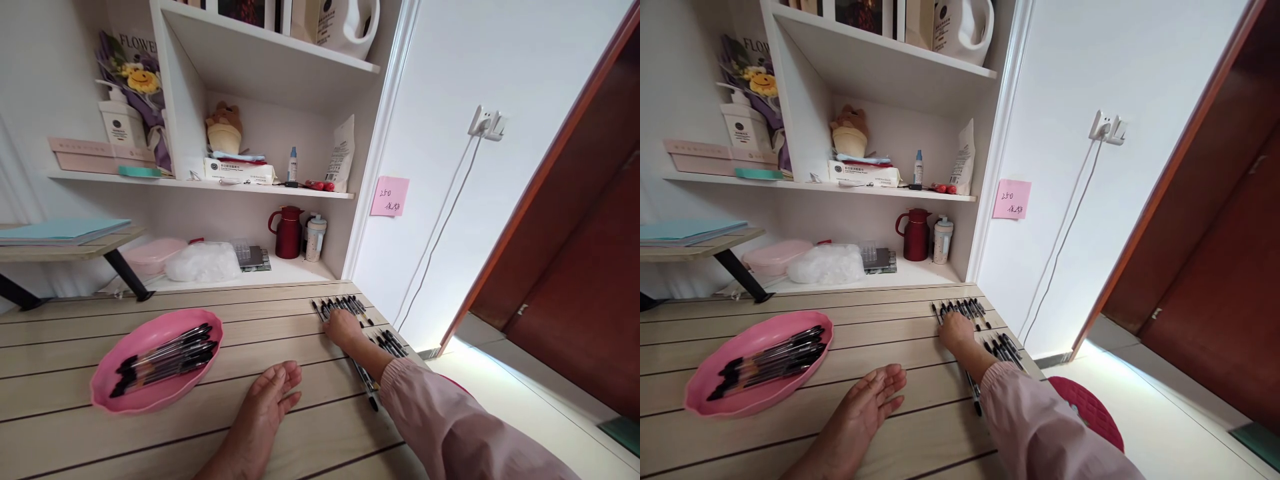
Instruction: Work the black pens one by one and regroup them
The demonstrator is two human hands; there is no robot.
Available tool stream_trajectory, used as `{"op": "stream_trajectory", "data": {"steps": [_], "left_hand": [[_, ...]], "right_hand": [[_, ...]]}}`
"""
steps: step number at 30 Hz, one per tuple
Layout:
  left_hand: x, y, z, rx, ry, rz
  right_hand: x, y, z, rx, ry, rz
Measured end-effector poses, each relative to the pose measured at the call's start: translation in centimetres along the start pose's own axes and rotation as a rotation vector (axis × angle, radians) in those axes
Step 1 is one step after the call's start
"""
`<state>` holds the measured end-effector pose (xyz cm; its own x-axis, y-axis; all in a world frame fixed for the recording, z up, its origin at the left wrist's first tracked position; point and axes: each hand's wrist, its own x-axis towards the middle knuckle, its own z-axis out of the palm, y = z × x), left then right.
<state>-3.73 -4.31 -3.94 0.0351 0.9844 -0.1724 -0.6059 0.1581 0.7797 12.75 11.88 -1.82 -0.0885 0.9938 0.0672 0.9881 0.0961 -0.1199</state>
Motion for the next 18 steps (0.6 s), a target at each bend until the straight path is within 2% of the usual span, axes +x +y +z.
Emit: {"op": "stream_trajectory", "data": {"steps": [8, 18], "left_hand": [[-0.11, 0.29, 0.37, -0.001, 0.036, -0.009], [-0.12, 0.13, 0.14, 0.018, -0.007, 0.005]], "right_hand": [[-0.12, -0.02, -0.01, -0.012, -0.009, 0.006], [-0.51, 0.42, -0.32, -0.027, -0.006, -0.006]]}}
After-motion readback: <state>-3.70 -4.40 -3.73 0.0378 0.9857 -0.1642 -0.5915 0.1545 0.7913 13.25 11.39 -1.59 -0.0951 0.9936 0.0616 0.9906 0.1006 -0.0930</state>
